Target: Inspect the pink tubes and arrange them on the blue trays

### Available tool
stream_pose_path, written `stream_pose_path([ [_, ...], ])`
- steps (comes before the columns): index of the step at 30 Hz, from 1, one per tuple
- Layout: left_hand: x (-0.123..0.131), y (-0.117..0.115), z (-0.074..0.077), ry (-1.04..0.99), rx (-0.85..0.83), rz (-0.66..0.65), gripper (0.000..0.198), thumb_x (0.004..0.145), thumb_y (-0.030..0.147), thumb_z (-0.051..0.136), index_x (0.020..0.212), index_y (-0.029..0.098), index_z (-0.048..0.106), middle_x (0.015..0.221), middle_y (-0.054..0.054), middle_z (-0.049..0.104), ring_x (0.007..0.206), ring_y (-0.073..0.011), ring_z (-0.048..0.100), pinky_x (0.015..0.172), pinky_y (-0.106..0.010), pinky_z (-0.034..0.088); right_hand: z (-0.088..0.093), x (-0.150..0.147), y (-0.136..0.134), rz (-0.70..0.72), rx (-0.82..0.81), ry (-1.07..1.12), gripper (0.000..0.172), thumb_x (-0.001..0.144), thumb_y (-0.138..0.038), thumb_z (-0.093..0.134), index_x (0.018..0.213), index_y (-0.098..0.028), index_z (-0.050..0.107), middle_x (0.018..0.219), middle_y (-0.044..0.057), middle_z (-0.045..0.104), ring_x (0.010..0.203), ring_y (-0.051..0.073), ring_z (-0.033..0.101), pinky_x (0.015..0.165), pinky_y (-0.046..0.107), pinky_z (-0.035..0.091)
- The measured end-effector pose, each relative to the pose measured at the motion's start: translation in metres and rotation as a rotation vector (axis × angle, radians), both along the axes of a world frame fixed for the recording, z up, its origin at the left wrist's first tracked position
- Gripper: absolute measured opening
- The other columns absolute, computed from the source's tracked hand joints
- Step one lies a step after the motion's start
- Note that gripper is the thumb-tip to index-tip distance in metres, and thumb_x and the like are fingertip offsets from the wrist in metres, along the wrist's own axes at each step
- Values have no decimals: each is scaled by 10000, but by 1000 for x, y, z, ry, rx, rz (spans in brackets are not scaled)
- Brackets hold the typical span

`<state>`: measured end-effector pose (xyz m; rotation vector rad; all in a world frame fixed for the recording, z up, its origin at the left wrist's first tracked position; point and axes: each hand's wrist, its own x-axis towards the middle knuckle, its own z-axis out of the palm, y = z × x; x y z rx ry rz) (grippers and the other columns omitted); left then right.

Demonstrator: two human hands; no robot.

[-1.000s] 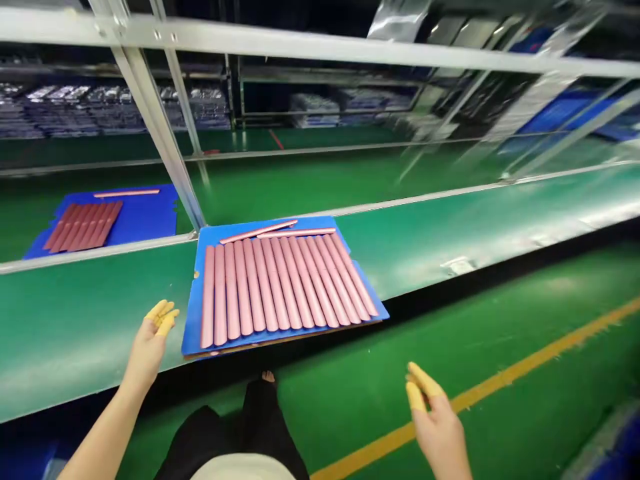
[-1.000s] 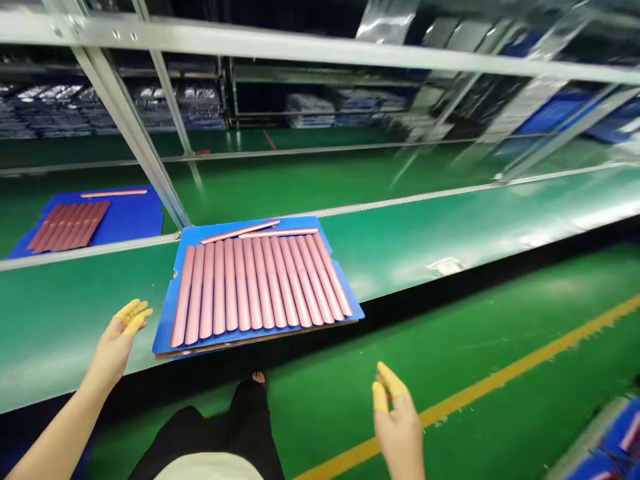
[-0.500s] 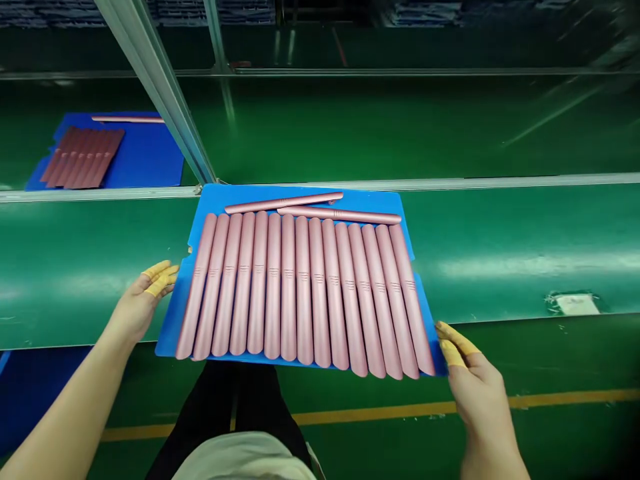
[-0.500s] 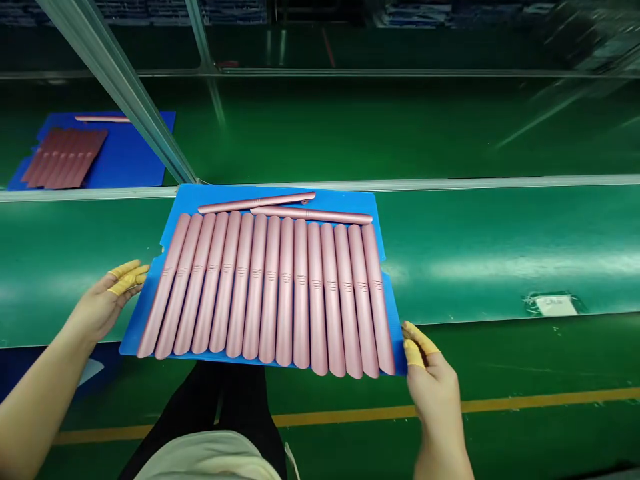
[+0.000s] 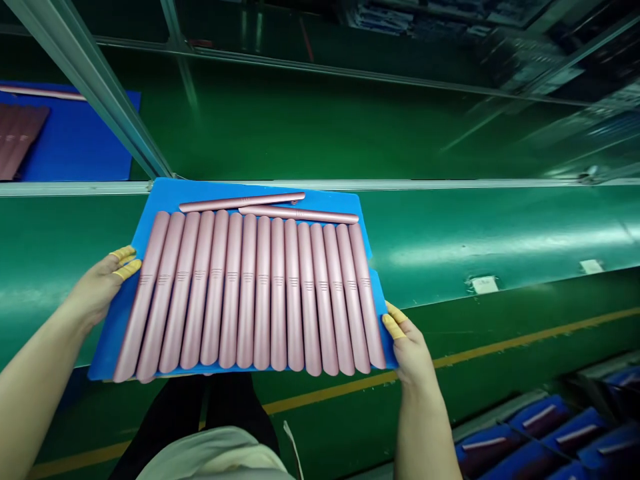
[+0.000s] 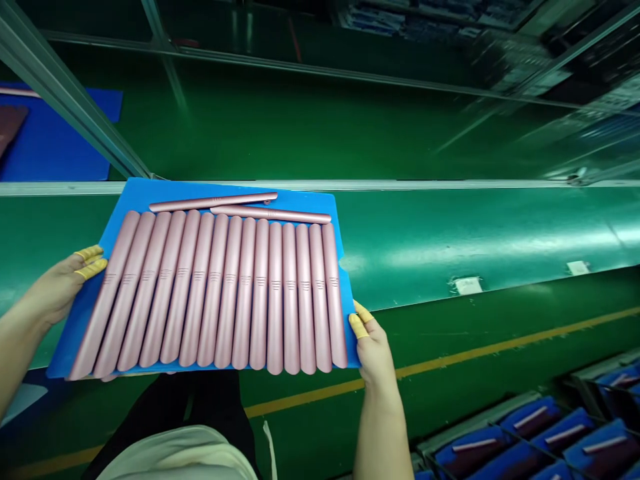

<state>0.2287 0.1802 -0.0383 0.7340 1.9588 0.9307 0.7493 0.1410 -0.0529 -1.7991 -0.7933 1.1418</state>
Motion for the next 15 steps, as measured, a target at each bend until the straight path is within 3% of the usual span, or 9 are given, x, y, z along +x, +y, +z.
stream_pose_path([
  [5, -13, -1, -8, -65, 139, 90, 530, 738, 98, 624, 1244, 177, 490, 1246, -37, 549, 1185, -184, 470, 1113, -410, 238, 11, -10, -7, -5, 90, 26, 473, 710, -462, 666, 1131, -250, 617, 1219, 42, 616, 1175, 256, 513, 1006, 413, 402],
  [8, -22, -8, -5, -50, 159, 119, 527, 711, 61, 622, 1210, 199, 525, 1140, -4, 591, 1108, -162, 510, 1111, -426, 243, 18, -16, -13, -2, 89, 51, 477, 713, -457, 668, 1141, -254, 613, 1209, 36, 623, 1156, 256, 528, 1021, 419, 387],
  [15, -42, -38, 30, -47, 262, 206, 510, 688, 34, 629, 1176, 160, 548, 912, 30, 598, 953, -115, 537, 1118, -459, 178, 45, -37, -19, -14, 153, 34, 487, 698, -455, 680, 1138, -257, 615, 1208, 34, 623, 1178, 269, 509, 1033, 430, 372],
])
